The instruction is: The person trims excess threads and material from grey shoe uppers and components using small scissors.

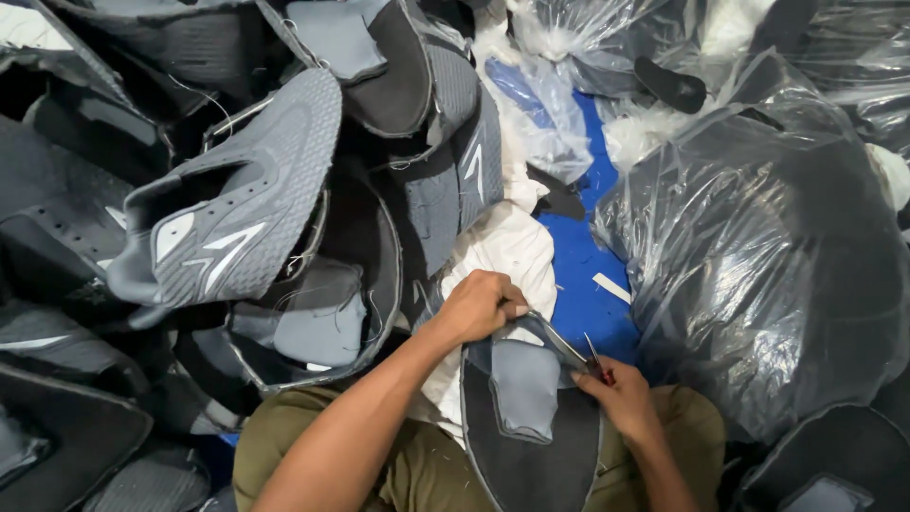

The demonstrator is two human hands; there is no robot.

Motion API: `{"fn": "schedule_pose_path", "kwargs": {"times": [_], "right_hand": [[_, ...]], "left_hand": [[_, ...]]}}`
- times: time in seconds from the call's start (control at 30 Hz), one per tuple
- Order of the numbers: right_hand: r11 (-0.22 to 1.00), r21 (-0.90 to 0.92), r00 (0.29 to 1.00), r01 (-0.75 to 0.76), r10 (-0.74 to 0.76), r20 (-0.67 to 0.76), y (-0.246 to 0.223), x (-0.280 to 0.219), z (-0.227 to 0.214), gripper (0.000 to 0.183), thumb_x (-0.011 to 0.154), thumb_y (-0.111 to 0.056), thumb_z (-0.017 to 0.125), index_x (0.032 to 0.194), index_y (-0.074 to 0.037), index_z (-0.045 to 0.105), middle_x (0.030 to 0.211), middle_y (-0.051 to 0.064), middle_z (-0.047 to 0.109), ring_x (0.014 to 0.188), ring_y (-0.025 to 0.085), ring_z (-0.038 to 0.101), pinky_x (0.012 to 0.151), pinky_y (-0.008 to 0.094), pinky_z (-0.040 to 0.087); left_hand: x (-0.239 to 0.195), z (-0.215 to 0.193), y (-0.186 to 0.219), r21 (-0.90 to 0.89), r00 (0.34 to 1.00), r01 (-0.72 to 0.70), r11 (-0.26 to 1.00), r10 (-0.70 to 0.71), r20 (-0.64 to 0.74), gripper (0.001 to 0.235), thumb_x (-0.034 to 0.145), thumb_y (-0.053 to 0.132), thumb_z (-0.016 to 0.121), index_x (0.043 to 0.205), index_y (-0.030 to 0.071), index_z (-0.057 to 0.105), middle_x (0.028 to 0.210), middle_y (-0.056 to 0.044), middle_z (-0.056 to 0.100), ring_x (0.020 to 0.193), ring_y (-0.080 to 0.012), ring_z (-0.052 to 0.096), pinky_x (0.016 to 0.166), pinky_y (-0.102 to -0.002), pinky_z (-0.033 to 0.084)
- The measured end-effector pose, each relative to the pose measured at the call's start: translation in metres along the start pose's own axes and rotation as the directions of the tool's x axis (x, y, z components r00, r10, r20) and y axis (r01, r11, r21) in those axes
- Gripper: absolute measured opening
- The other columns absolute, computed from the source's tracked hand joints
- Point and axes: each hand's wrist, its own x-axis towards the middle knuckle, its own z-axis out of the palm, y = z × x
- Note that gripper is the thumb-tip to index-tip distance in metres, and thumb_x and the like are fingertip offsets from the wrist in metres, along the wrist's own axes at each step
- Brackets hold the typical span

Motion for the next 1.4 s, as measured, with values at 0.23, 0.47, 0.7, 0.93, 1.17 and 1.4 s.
{"fn": "schedule_pose_path", "kwargs": {"times": [0.23, 0.47, 0.7, 0.93, 1.17, 1.4], "right_hand": [[0.995, -0.077, 0.998, -0.057, 0.056, -0.021, -0.023, -0.005, 0.004, 0.032, 0.086, -0.029, 0.080, 0.076, 0.000, 0.070, 0.059, -0.002, 0.048, 0.059, 0.009, 0.042, 0.053, 0.031, 0.034], [0.928, -0.350, 0.942, 0.123, -0.220, -0.254, -0.084, -0.018, 0.013, 0.041, 0.083, -0.035, 0.079, 0.109, -0.004, 0.074, 0.086, 0.009, 0.066, 0.072, 0.021, 0.066, 0.065, 0.033, 0.052], [0.834, -0.484, 0.855, 0.267, -0.436, -0.281, -0.166, -0.025, 0.049, 0.040, 0.079, -0.033, 0.082, 0.108, -0.007, 0.074, 0.090, 0.010, 0.066, 0.077, 0.026, 0.068, 0.068, 0.037, 0.054], [0.815, -0.495, 0.832, 0.302, -0.478, -0.281, -0.186, -0.005, 0.061, 0.036, 0.076, -0.030, 0.086, 0.096, -0.007, 0.066, 0.084, 0.007, 0.066, 0.073, 0.024, 0.069, 0.063, 0.037, 0.054], [0.841, -0.474, 0.880, 0.263, -0.410, -0.240, -0.172, 0.005, 0.054, 0.033, 0.079, -0.029, 0.085, 0.093, -0.008, 0.063, 0.080, 0.007, 0.067, 0.070, 0.025, 0.069, 0.063, 0.038, 0.053], [0.802, -0.501, 0.866, 0.324, -0.464, -0.184, -0.140, 0.013, 0.042, 0.044, 0.067, -0.022, 0.087, 0.104, -0.007, 0.069, 0.085, 0.012, 0.071, 0.077, 0.032, 0.070, 0.065, 0.040, 0.054]], "left_hand": [[0.007, 0.007, -0.020, -0.161, 0.996, 0.090, 0.983, -0.092, -0.007, 0.010, 0.079, 0.013, 0.079, 0.088, 0.008, 0.080, 0.080, -0.009, 0.078, 0.074, -0.0210, 0.075, 0.072, -0.033, 0.058], [0.012, 0.016, -0.049, -0.293, 0.968, 0.242, 0.925, -0.250, 0.010, 0.011, 0.081, 0.013, 0.080, 0.079, 0.003, 0.076, 0.074, -0.006, 0.076, 0.069, -0.0112, 0.069, 0.068, -0.029, 0.056], [0.012, 0.015, -0.044, -0.371, 0.949, 0.310, 0.875, -0.306, 0.072, 0.012, 0.083, 0.014, 0.078, 0.079, 0.004, 0.074, 0.076, -0.005, 0.074, 0.070, -0.0114, 0.065, 0.067, -0.029, 0.053], [0.010, 0.017, -0.036, -0.439, 0.944, 0.308, 0.844, -0.329, 0.030, 0.010, 0.082, 0.012, 0.079, 0.079, 0.004, 0.073, 0.086, -0.007, 0.070, 0.074, -0.0145, 0.068, 0.068, -0.030, 0.054], [0.012, 0.016, -0.036, -0.506, 0.945, 0.297, 0.810, -0.324, 0.037, 0.011, 0.084, 0.010, 0.079, 0.080, 0.002, 0.073, 0.089, -0.009, 0.069, 0.076, -0.0134, 0.063, 0.067, -0.030, 0.052], [0.017, 0.001, -0.024, -0.480, 0.843, 0.461, 0.746, -0.537, -0.024, 0.008, 0.088, 0.012, 0.072, 0.089, 0.004, 0.072, 0.085, -0.014, 0.070, 0.073, -0.0209, 0.064, 0.067, -0.034, 0.051]]}}
